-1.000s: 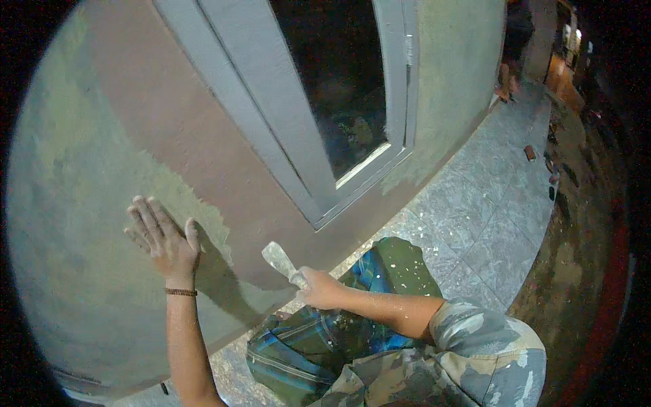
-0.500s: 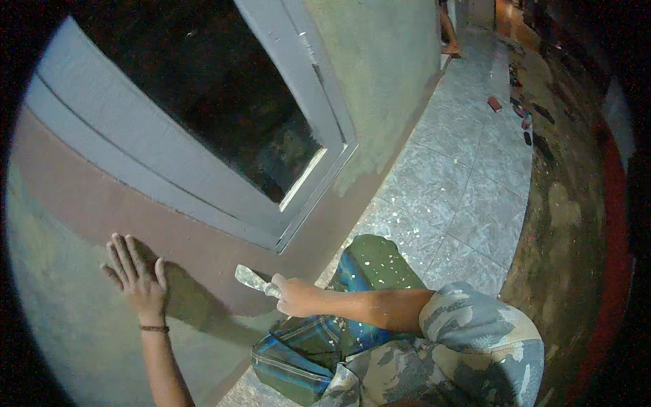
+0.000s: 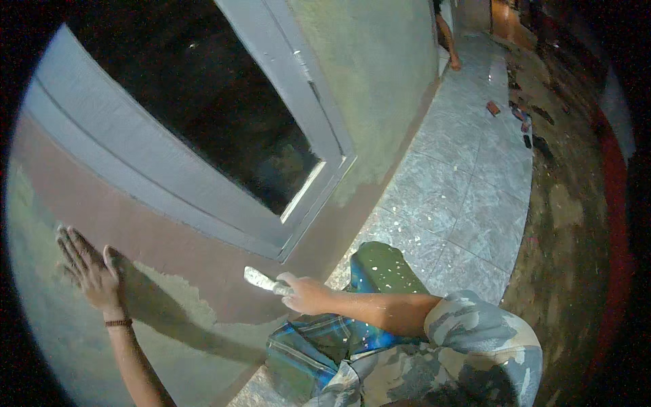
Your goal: The person applies plaster to a wall using a trowel, smoothing the surface in repeated strokes. The person occasionally uses their left hand to steady or check the wall while continuing to spread and level the plaster.
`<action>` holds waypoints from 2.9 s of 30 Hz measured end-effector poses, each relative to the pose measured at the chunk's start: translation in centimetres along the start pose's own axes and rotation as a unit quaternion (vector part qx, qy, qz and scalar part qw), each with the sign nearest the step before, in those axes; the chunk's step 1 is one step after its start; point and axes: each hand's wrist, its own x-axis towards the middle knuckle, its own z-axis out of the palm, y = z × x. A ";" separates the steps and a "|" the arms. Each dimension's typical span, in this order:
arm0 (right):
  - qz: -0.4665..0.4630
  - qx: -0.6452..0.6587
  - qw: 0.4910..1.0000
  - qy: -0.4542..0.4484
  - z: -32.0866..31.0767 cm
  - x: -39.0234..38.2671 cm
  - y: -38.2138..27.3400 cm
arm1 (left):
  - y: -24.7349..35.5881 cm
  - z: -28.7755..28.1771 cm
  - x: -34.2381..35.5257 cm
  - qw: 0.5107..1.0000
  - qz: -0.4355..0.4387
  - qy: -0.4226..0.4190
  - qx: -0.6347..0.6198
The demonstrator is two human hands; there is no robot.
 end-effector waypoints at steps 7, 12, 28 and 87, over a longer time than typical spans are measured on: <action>-0.067 0.029 0.995 0.068 -0.6 -0.4 -2.3 | 1.1 -0.7 1.5 1.000 0.004 0.000 -0.018; -0.134 0.108 0.981 0.089 -2.0 -1.8 -7.6 | 1.9 -2.4 3.8 0.999 -0.007 0.005 -0.045; -0.152 0.319 0.935 0.012 -6.8 -6.0 -14.1 | 5.9 -10.1 15.7 0.998 0.037 0.043 -0.023; -0.107 0.237 0.964 0.062 -7.0 -5.7 -18.6 | 5.7 -9.6 12.8 0.993 -0.106 0.049 -0.001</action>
